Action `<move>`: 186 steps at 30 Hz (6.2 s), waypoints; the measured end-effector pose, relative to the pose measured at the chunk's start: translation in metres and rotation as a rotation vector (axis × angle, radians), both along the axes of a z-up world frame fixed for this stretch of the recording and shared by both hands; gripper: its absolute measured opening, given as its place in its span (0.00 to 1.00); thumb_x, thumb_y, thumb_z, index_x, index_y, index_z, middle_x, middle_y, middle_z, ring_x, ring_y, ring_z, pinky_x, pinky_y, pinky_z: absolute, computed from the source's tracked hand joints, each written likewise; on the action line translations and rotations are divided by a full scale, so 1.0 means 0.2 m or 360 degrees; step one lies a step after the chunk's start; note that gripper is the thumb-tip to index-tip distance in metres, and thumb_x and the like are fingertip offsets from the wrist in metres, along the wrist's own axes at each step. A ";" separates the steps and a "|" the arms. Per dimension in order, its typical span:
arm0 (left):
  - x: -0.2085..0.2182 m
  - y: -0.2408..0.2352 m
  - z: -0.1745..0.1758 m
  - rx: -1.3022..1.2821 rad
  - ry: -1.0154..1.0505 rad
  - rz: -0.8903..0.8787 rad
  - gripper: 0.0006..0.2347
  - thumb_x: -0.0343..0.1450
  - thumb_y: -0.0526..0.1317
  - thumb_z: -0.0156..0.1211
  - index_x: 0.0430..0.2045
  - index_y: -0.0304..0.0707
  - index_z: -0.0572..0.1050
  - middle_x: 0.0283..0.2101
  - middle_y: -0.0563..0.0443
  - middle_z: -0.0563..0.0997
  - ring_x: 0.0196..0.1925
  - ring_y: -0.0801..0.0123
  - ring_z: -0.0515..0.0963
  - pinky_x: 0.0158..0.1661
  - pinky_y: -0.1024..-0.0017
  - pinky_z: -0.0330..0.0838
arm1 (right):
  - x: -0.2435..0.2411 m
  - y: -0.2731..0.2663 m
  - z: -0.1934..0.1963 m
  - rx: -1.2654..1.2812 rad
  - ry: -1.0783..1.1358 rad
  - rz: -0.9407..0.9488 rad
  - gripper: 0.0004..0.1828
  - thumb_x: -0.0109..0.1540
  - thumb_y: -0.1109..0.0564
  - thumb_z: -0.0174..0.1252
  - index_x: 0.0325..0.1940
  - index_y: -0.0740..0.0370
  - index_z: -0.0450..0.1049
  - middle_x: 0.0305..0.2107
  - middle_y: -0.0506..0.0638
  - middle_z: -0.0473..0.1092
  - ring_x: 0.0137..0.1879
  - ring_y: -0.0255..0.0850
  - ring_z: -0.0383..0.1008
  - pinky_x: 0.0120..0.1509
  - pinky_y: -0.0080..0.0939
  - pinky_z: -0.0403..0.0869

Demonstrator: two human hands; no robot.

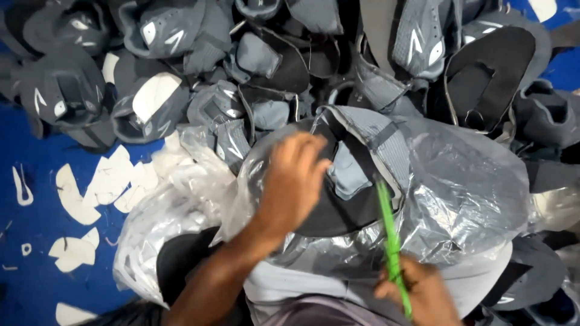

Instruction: Trimming excess material from grey shoe uppers using scissors in a factory environment.

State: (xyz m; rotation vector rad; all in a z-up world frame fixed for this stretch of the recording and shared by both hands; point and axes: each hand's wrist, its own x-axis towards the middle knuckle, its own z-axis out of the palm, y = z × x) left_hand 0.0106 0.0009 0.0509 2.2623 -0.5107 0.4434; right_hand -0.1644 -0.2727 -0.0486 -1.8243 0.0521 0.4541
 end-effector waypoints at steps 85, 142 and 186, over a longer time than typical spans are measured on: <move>0.02 0.17 -0.17 -0.1352 0.0961 0.0131 0.11 0.76 0.31 0.55 0.52 0.31 0.75 0.53 0.39 0.81 0.57 0.62 0.79 0.59 0.69 0.70 | 0.55 0.13 0.08 0.0091 -0.0603 -0.1105 0.11 0.63 0.58 0.61 0.46 0.63 0.70 0.36 0.43 0.74 0.42 0.29 0.72 0.47 0.30 0.71; -0.02 0.01 -0.38 -0.2020 0.1097 -0.0039 0.06 0.77 0.37 0.58 0.33 0.33 0.72 0.31 0.53 0.75 0.26 0.79 0.69 0.29 0.80 0.66 | 0.02 0.17 -0.05 0.1072 0.0844 0.0145 0.35 0.59 0.26 0.50 0.40 0.61 0.70 0.24 0.53 0.75 0.27 0.42 0.81 0.18 0.34 0.68; -0.10 0.10 -0.09 -0.0024 0.0270 -0.0210 0.04 0.72 0.33 0.59 0.37 0.35 0.77 0.37 0.47 0.78 0.42 0.54 0.75 0.46 0.62 0.69 | 0.17 0.24 0.10 0.2206 0.1149 0.0261 0.43 0.56 0.17 0.45 0.33 0.63 0.64 0.19 0.50 0.62 0.17 0.38 0.63 0.18 0.31 0.60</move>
